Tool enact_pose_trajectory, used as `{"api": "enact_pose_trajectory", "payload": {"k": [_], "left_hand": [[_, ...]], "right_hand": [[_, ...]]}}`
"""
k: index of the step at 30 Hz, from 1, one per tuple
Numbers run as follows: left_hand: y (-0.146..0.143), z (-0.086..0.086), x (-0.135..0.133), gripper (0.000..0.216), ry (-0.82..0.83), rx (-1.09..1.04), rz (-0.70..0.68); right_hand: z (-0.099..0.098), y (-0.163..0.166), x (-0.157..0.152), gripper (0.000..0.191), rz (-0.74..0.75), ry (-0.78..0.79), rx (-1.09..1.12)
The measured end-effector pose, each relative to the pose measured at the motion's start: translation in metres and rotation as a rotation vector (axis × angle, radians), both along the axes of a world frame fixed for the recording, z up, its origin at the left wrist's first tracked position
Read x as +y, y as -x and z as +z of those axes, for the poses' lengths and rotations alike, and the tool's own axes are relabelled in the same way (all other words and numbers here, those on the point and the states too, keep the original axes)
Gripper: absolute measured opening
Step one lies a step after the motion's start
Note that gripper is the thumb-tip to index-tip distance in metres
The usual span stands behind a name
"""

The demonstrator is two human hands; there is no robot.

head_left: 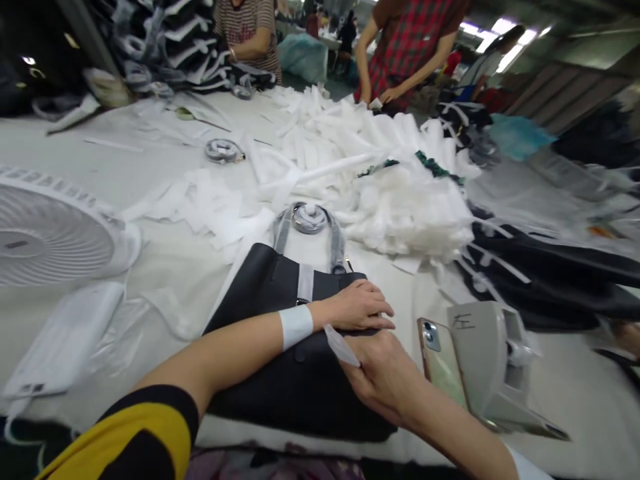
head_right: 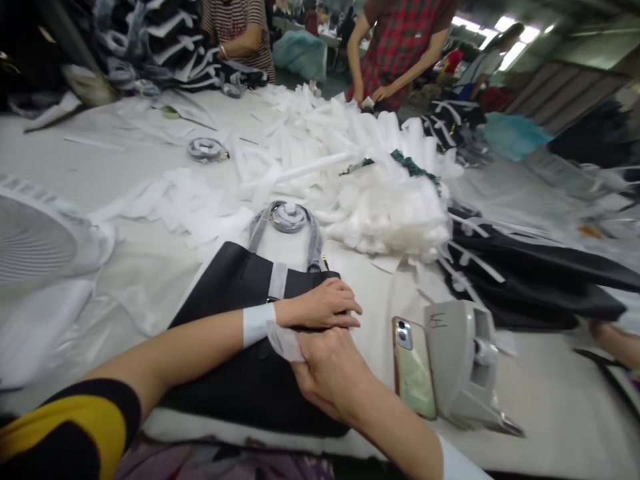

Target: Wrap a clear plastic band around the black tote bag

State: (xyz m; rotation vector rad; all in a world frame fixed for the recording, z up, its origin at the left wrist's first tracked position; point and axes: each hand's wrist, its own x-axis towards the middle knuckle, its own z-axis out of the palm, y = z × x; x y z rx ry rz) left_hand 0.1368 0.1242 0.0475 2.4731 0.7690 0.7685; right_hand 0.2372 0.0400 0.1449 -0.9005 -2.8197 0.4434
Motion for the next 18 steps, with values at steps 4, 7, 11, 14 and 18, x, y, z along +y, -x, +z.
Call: {"api": "enact_pose_trajectory", "payload": {"k": [4,7,11,14,18], "left_hand": [[0.003,-0.003,0.008,0.029,0.177,-0.158,-0.047],[0.006,0.002,0.009,0.027,0.26,-0.235,-0.079],[0.009,0.012,0.009,0.029,0.379,-0.326,-0.085],[0.01,0.011,0.007,0.029,0.434,-0.355,-0.094],[0.008,0.003,0.004,0.031,0.512,-0.344,-0.042]], "right_hand": [[-0.033,0.016,-0.004,0.036,-0.017,0.078,0.11],[-0.055,0.023,-0.004,0.038,-0.03,0.093,0.173],[-0.077,0.031,-0.005,0.036,-0.008,0.114,0.15],[-0.086,0.036,-0.01,0.029,-0.019,0.09,0.085],[-0.094,0.04,-0.017,0.029,-0.104,0.091,0.017]]}}
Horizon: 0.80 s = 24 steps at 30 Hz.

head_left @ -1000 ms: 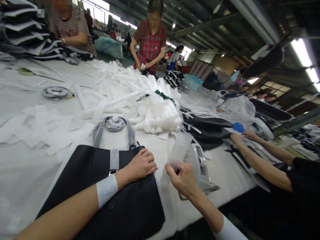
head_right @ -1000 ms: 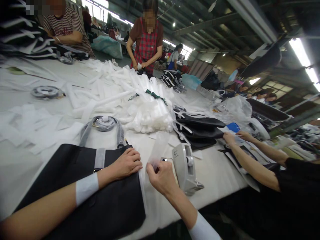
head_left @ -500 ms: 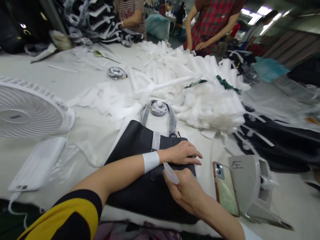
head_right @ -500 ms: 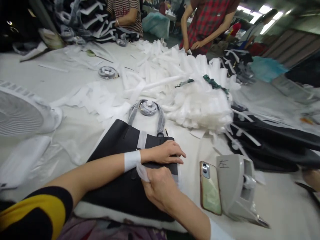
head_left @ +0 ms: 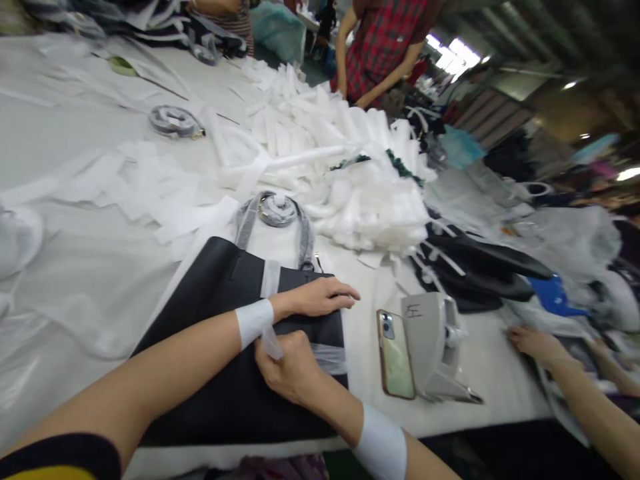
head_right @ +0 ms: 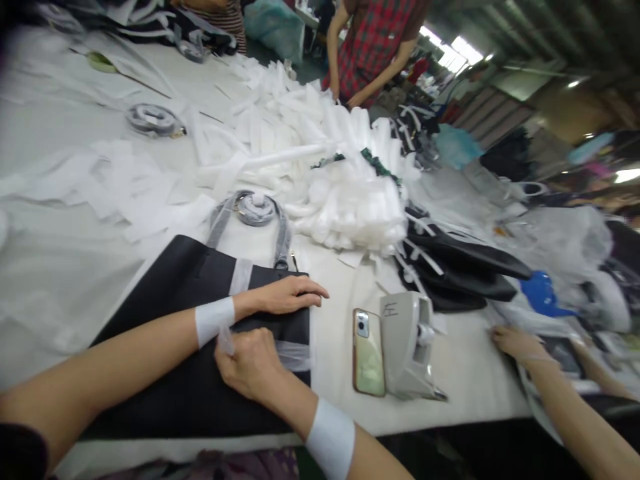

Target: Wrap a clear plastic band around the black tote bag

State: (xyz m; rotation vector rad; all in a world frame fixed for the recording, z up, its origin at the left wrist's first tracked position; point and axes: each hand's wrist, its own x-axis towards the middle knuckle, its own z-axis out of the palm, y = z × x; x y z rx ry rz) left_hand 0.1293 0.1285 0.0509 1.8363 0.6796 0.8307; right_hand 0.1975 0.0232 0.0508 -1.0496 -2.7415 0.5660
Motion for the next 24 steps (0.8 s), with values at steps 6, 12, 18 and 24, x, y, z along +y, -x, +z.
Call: {"api": "enact_pose_trajectory", "payload": {"k": [6,12,18,24], "left_hand": [[0.007,0.032,0.004,0.034,0.056,-0.035,0.168],[0.074,0.078,-0.048,0.028,-0.264,0.346,0.43],[0.13,0.032,-0.154,0.036,-0.552,0.947,0.654],[0.136,0.015,-0.166,0.047,-0.446,0.958,0.615]], "right_hand": [[0.001,0.002,-0.003,0.033,-0.096,-0.018,-0.042],[0.004,0.002,-0.001,0.034,-0.119,0.02,-0.005],[-0.001,0.001,0.006,0.04,-0.179,0.219,0.243],[0.004,0.01,0.015,0.043,-0.239,0.271,0.385]]}}
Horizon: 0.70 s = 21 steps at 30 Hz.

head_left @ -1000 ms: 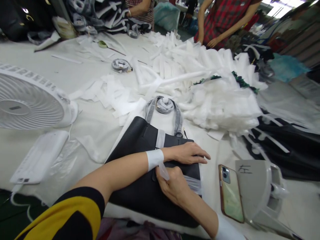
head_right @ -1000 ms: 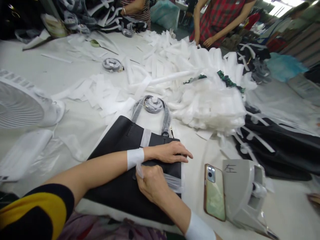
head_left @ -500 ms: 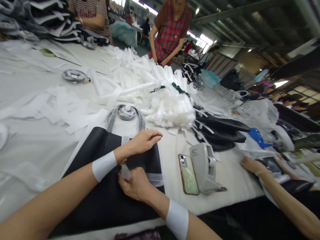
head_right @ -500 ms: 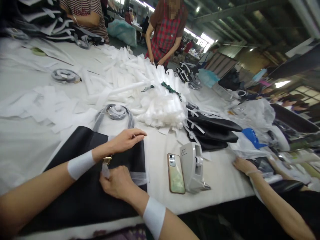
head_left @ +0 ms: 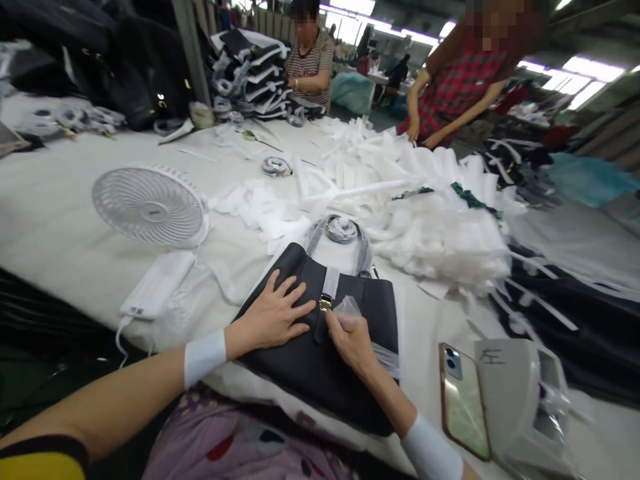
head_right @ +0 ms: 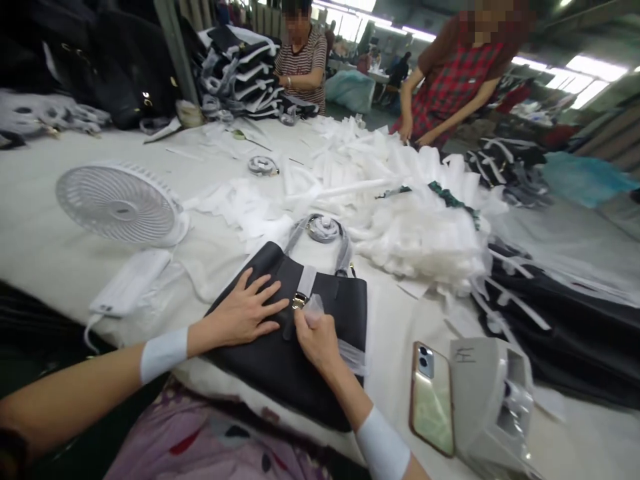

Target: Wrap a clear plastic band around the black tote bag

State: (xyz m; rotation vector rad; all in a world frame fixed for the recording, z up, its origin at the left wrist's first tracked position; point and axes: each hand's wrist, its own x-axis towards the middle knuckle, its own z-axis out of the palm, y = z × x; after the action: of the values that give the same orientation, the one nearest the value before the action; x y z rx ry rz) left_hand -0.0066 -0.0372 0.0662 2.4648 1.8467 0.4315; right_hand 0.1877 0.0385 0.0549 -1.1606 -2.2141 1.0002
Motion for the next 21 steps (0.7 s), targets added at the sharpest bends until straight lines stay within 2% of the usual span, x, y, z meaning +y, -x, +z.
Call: {"api": "enact_pose_trajectory", "payload": {"k": [5,9,13,16,21], "left_hand": [[0.002,0.003,0.002,0.045,0.022,-0.119,-0.034],[0.006,0.007,0.001,0.029,0.049,-0.243,-0.027],[0.002,0.019,0.004,0.048,0.117,-0.401,0.21],[-0.006,0.023,0.006,0.047,0.229,-0.337,0.36],[-0.015,0.016,0.005,0.031,0.257,-0.334,0.364]], "right_hand": [[-0.004,0.008,-0.007,0.045,0.076,-0.303,-0.209],[0.0,0.009,-0.01,0.037,0.145,-0.261,-0.236],[0.006,0.005,-0.011,0.026,0.206,-0.254,-0.234],[0.006,0.003,-0.011,0.023,0.199,-0.266,-0.209],[0.001,0.002,-0.006,0.028,0.139,-0.24,-0.098]]}}
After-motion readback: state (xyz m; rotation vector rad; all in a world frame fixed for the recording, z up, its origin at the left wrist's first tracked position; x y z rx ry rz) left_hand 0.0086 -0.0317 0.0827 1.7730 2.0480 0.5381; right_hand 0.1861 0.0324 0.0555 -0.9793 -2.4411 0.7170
